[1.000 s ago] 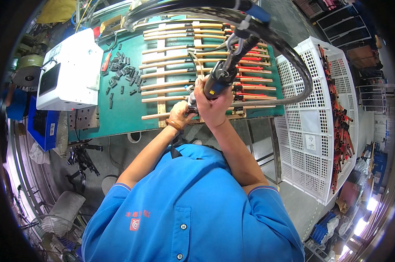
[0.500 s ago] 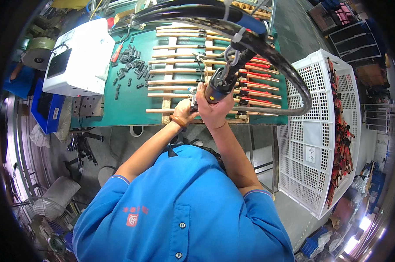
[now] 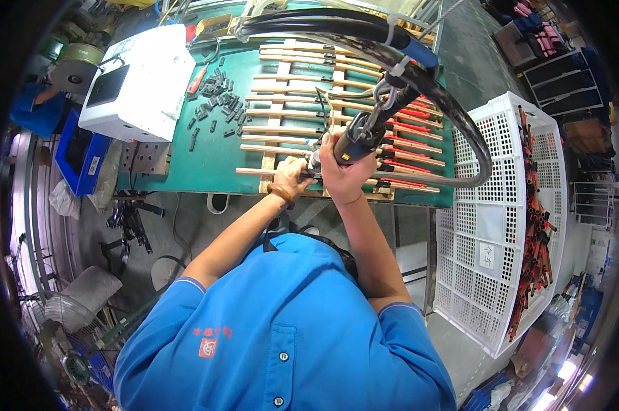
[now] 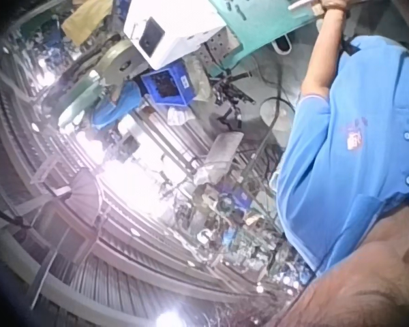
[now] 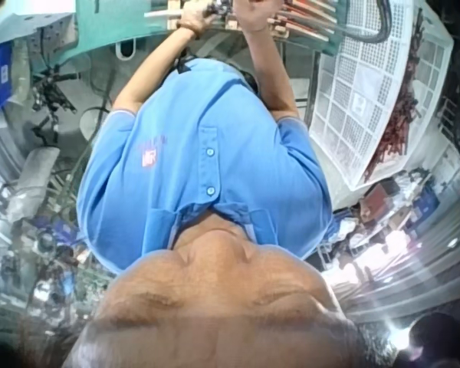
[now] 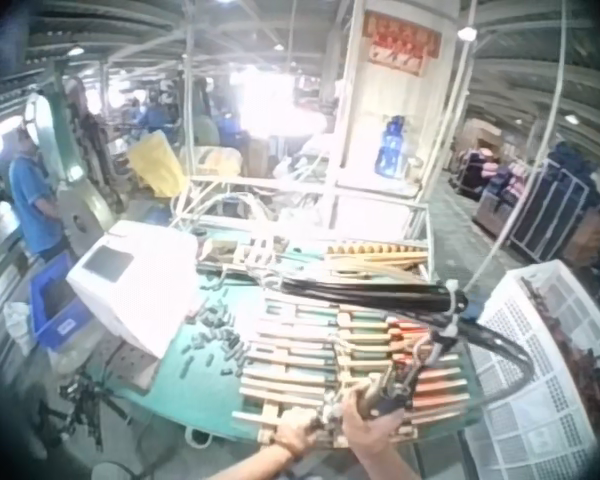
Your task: The person uses a handheld tool to attach small black components to the ends of wooden dowels arranged on a green workbench. After completing the attachments, the person gathers the dowels and places them into a white plastic basket.
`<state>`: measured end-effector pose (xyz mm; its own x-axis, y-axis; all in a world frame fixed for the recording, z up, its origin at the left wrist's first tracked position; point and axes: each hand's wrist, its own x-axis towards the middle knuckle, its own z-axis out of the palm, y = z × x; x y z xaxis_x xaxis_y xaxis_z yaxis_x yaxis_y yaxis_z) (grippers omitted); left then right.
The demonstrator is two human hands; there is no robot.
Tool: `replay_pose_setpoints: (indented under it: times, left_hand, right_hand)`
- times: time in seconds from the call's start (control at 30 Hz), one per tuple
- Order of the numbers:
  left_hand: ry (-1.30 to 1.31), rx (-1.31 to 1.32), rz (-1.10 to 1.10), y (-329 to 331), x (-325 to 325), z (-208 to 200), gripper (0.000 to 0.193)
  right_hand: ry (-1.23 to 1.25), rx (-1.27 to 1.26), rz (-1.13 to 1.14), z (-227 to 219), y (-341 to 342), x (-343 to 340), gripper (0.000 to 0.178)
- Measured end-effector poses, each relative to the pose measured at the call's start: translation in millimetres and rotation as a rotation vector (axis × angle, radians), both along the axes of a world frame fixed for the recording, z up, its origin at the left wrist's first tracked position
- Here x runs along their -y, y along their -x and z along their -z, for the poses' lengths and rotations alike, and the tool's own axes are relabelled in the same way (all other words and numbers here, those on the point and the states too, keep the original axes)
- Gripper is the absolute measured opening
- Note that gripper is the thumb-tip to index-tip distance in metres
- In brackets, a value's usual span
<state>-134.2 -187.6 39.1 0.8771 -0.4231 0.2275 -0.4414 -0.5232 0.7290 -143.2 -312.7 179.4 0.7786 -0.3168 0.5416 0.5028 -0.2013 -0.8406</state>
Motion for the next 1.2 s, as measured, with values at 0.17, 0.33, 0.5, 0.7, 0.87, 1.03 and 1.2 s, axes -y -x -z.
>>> replay_pose_setpoints:
  times: [0.17, 0.33, 0.5, 0.7, 0.87, 1.03, 1.2]
  left_hand:
    - [0.014, 0.019, 0.035, 0.1, -0.8, 16.3, 0.033]
    - [0.019, -0.035, 0.020, -1.2, -0.4, 16.4, 0.029]
    - [0.033, -0.058, 0.042, -5.6, -1.4, 16.6, 0.025]
    - [0.054, -0.036, 0.070, -5.4, -2.0, 17.6, 0.027]
    - [-0.065, 0.134, 0.088, -2.1, -5.1, 22.1, 0.030]
    - [-0.108, 0.103, 0.100, -0.5, -5.4, 29.0, 0.020]
    - [-0.097, -0.007, 0.128, -2.5, -7.3, 23.0, 0.019]
  right_hand:
    - [-0.001, 0.012, 0.047, -6.0, 0.4, -4.8, 0.039]
    - [0.012, 0.016, 0.066, -2.6, -8.5, -1.6, 0.036]
    - [-0.036, -0.010, 0.018, 3.4, -12.1, 7.7, 0.037]
    - [-0.219, -0.012, 0.066, -40.5, -17.8, 9.3, 0.030]
    - [-0.232, -0.048, 0.048, -101.2, -20.3, 14.6, 0.033]
    - [-0.233, -0.092, 0.020, -104.1, -20.2, 20.8, 0.027]
    - [-0.322, -0.087, -0.040, -101.9, -18.2, 26.4, 0.033]
